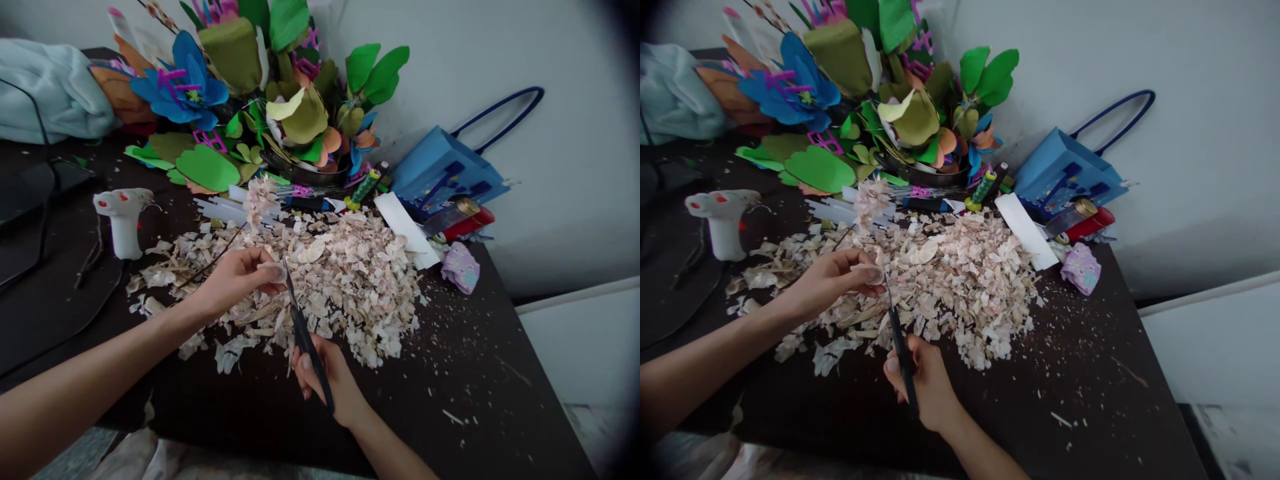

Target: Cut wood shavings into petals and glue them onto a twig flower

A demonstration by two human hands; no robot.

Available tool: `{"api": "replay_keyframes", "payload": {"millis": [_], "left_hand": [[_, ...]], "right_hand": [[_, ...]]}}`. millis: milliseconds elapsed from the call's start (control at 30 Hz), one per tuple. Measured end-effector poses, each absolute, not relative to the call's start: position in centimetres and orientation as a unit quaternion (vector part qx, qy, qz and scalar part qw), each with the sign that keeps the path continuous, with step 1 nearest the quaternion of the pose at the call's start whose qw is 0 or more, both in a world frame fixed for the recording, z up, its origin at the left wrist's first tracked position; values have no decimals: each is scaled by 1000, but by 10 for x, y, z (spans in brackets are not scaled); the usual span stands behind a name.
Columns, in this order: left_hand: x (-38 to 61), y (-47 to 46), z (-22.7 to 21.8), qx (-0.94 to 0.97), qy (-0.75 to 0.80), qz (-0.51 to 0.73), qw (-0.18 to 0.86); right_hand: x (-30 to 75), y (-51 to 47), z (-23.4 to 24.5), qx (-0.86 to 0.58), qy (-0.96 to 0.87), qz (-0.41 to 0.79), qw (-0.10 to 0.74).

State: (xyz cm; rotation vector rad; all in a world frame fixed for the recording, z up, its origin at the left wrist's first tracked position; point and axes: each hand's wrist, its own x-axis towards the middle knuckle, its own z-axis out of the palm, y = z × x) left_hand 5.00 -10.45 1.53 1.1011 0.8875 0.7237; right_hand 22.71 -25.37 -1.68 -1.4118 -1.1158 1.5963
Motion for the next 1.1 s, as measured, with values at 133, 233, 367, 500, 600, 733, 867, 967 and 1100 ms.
{"api": "replay_keyframes", "payload": {"millis": [133,233,367,500,600,733,867,967,1100], "left_hand": [[50,-105,15,494,401,326,699],[51,-105,15,495,402,329,697],[52,-105,15,503,404,329,689],[51,-105,17,509,407,324,686],[51,-105,17,512,409,325,682],[51,-104,16,508,412,321,685],[51,-104,16,500,410,313,696],[51,-103,17,496,412,306,701],[49,-102,19,485,415,290,713]], "right_hand": [[226,-254,-15,-545,-429,622,364],[226,-253,-16,-541,-423,624,371],[226,-253,-16,-539,-422,628,370],[226,-252,-15,-537,-423,629,370],[226,-252,-15,-539,-415,633,370],[226,-253,-16,-549,-410,629,367],[226,-254,-16,-558,-409,626,358],[226,-254,-16,-565,-408,626,351],[227,-254,-17,-571,-408,620,350]]}}
